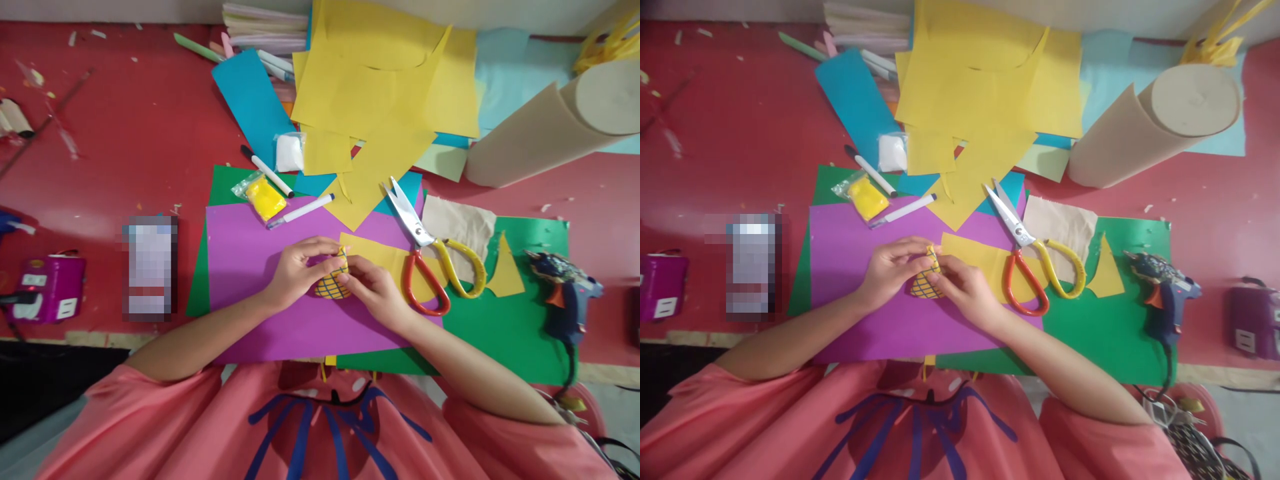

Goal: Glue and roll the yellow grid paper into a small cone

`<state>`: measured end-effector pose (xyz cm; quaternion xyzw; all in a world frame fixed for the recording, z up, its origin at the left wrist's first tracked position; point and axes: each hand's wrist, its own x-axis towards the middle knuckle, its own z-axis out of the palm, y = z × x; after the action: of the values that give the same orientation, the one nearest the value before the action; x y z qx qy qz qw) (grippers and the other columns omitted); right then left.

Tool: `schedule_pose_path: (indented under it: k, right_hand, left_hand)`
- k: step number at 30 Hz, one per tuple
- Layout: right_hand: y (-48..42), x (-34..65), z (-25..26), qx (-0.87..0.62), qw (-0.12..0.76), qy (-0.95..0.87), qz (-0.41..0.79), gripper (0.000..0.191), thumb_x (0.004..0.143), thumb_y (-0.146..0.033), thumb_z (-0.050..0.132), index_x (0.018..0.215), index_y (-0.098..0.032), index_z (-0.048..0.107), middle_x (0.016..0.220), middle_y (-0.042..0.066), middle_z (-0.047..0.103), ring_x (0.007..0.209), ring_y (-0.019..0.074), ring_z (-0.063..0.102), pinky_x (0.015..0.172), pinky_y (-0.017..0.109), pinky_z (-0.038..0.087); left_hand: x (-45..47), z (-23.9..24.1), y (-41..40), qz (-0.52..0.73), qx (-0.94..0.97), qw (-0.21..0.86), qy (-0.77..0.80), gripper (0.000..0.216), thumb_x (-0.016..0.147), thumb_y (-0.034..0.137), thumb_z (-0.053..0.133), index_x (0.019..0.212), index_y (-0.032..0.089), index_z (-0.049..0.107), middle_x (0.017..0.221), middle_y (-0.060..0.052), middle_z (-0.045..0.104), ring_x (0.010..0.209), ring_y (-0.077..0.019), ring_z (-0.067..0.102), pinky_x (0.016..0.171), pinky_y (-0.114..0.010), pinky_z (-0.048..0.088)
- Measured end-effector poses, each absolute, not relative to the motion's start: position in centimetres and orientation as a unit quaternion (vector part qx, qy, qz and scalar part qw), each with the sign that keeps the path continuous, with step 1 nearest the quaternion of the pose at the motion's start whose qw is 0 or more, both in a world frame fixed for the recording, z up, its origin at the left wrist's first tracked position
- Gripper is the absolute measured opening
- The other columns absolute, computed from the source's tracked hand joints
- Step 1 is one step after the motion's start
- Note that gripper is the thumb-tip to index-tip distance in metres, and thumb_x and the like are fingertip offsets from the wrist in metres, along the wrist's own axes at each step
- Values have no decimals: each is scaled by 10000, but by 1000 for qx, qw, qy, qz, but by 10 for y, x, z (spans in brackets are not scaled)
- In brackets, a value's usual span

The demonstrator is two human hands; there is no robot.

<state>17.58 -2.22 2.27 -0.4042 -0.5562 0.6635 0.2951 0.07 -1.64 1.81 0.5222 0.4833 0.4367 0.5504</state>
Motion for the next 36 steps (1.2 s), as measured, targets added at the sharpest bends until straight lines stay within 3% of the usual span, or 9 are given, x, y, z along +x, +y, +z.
schedule_pose_path:
  k: [7, 17, 21, 24, 30, 36]
  right_hand:
    - [-20, 178, 25, -421, 269, -594, 630, 303, 932, -410, 536, 1063, -162, 650, 923, 61, 715, 808, 164, 638, 740, 287, 503]
    - [-19, 179, 28, -431, 243, -594, 635, 335, 942, -448, 492, 979, -165, 666, 823, 42, 660, 749, 162, 572, 683, 275, 459]
    - [-17, 183, 29, -412, 218, -564, 682, 357, 934, -477, 500, 890, -166, 670, 775, 24, 607, 699, 141, 516, 642, 259, 435]
    - [-15, 185, 29, -403, 213, -505, 733, 331, 922, -464, 523, 882, -170, 669, 778, 17, 598, 703, 132, 516, 643, 248, 431]
    - [-13, 183, 28, -371, 239, -313, 841, 215, 854, -355, 591, 846, -154, 668, 673, 1, 587, 560, 98, 500, 520, 219, 390]
    - [-9, 182, 28, -324, 231, -281, 874, 292, 841, -419, 622, 799, -131, 645, 560, -25, 534, 470, 73, 465, 454, 204, 339]
  left_hand:
    - [1, 21, -17, 449, 525, 520, 503, 138, 787, 285, 736, 889, 204, 690, 891, -17, 671, 841, -128, 623, 799, -242, 507]
    - [1, 19, -16, 451, 503, 542, 500, 219, 770, 354, 744, 888, 199, 645, 869, -15, 657, 814, -135, 618, 773, -250, 512]
    - [-1, 18, -13, 468, 434, 608, 473, 202, 852, 398, 651, 891, 200, 663, 800, -4, 643, 738, -114, 611, 698, -227, 495]
    - [-2, 18, -11, 442, 399, 652, 469, 202, 823, 375, 688, 933, 205, 681, 800, 2, 656, 685, -98, 590, 651, -214, 469]
    - [-4, 18, -11, 442, 447, 649, 429, 141, 830, 332, 686, 828, 197, 727, 836, -23, 688, 774, -125, 623, 690, -226, 494]
    - [-4, 19, -10, 453, 474, 640, 400, 115, 819, 306, 707, 832, 193, 727, 773, -14, 664, 680, -105, 611, 618, -214, 498]
